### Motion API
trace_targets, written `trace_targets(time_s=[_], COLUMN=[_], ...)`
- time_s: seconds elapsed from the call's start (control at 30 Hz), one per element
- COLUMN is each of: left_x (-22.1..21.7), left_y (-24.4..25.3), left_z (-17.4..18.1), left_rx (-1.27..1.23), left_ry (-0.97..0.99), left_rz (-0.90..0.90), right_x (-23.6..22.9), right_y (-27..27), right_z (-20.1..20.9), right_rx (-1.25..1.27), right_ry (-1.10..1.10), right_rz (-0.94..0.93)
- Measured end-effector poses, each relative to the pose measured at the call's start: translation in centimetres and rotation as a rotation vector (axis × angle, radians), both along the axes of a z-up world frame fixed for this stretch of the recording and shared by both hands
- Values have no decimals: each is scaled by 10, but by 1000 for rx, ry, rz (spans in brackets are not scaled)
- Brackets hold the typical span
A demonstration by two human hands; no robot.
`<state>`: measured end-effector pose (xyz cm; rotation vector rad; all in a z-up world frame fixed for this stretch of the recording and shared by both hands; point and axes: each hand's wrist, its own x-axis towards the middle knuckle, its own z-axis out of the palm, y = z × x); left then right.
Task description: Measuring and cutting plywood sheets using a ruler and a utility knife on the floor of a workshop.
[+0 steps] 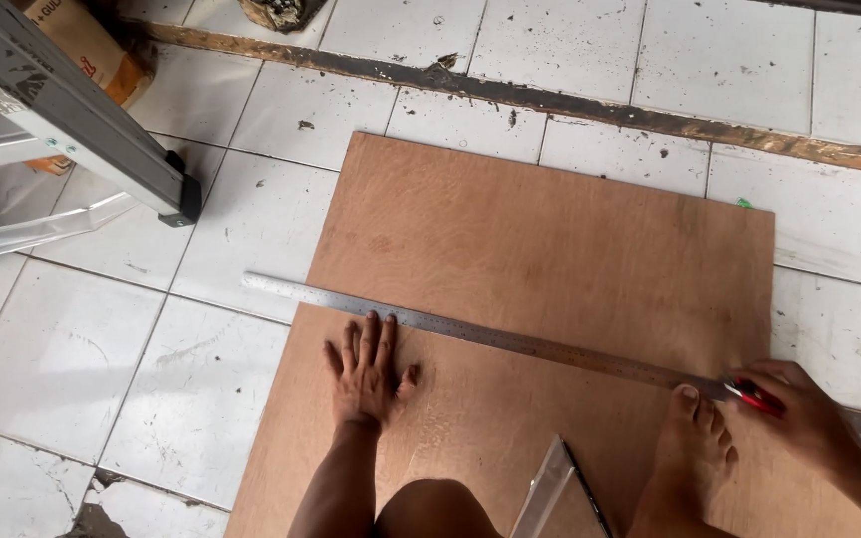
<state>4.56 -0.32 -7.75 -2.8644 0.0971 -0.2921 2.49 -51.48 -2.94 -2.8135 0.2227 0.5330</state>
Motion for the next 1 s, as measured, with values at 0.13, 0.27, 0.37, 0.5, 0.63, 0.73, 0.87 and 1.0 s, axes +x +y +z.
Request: trace_targets(time_s=[0.13,0.27,0.37,0.5,0.63,0.73,0.87,1.0], left_x=[0,0,1,1,1,1,1,1], left_y=[-1,-1,-1,-1,-2,-2,0,1], left_z=[-1,-1,1,-3,0,0,-4,-2], left_rx=[-30,-59,-56,2,-136,-142,-79,9], left_ry=[3,23,45,12,89,94,65,20], left_rz=[0,-5,-3,-7,-2,-2,-5,-7], right_x=[-27,-40,-37,-41,-41,-38,-43,-36], right_y=[-30,-33,-16,-28,-29,-22,-30,-22], right_z=[-13,-5,23,14,15,23,16,29], right_rx=[-184,-182,-199,-272,-299,-345,-500,-509], right_ry=[5,-115,-65,-18,-58,2,-11,76], right_rz=[93,0,-56,-42,-27,-46,18,4])
